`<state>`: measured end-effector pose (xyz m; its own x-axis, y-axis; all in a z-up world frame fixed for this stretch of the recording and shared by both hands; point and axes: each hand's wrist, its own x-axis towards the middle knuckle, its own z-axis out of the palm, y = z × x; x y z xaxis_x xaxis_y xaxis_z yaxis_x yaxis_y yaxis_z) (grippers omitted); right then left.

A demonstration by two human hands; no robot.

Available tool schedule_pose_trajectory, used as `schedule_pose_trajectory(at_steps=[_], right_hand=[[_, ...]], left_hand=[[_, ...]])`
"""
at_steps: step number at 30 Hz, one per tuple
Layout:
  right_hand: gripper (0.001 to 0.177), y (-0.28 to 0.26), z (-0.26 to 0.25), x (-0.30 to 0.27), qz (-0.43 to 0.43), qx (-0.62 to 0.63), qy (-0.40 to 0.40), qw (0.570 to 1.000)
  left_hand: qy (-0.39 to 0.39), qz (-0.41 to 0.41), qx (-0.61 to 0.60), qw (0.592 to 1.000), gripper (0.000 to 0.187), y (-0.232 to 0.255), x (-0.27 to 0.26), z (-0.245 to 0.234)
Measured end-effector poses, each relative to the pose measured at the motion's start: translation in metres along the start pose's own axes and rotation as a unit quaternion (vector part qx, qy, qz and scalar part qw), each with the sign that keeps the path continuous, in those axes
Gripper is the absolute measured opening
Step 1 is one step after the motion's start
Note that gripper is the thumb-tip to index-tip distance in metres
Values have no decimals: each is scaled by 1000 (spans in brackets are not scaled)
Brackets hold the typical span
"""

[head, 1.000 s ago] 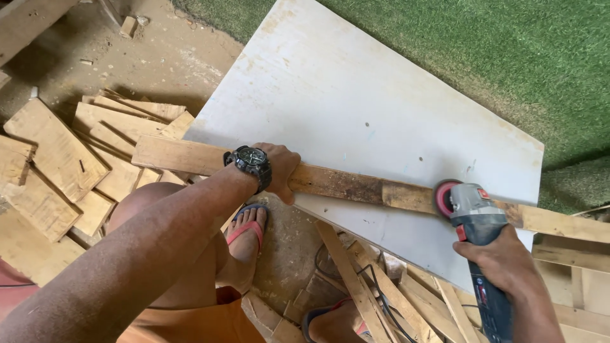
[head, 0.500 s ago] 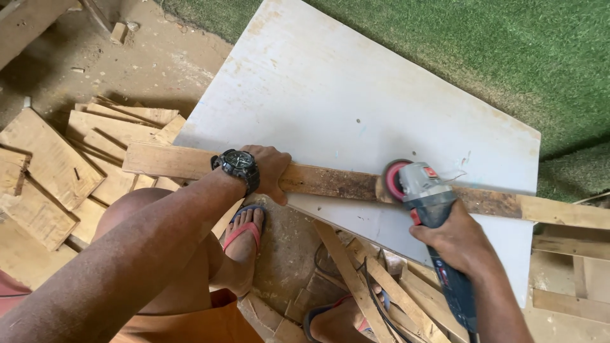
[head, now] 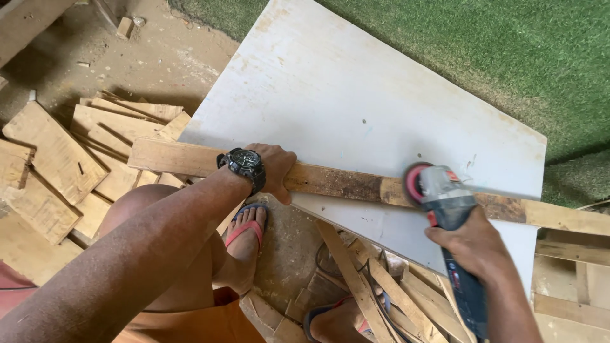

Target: The person uses an angle grinder with a sanding disc to sand a long, dark wooden plank resting on a white board. The person holds the plank steady with one hand while moving the tool along its length to smooth the surface.

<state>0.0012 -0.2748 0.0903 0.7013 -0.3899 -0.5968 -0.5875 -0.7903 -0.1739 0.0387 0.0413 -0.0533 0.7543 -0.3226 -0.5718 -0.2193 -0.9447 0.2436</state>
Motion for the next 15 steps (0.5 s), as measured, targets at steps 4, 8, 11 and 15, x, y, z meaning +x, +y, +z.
schedule_pose_trajectory(at_steps=[4,8,11,15], right_hand=[[84,5,18,8,-51,-39,-15,998],[85,6,11,0,-45,-35,-15,998],[76,15,2,4,-7,-4,-6,1000],[77,42,-11,25,6,12,49,999]], left_hand=[[7,-3,4,1000,80,-3,5,5],[8,-2,4,1000,78,-3,6,4],[4,-2,5,1000,80,-3,3,1],[-7,-7,8,1000,84,-3,5,2]])
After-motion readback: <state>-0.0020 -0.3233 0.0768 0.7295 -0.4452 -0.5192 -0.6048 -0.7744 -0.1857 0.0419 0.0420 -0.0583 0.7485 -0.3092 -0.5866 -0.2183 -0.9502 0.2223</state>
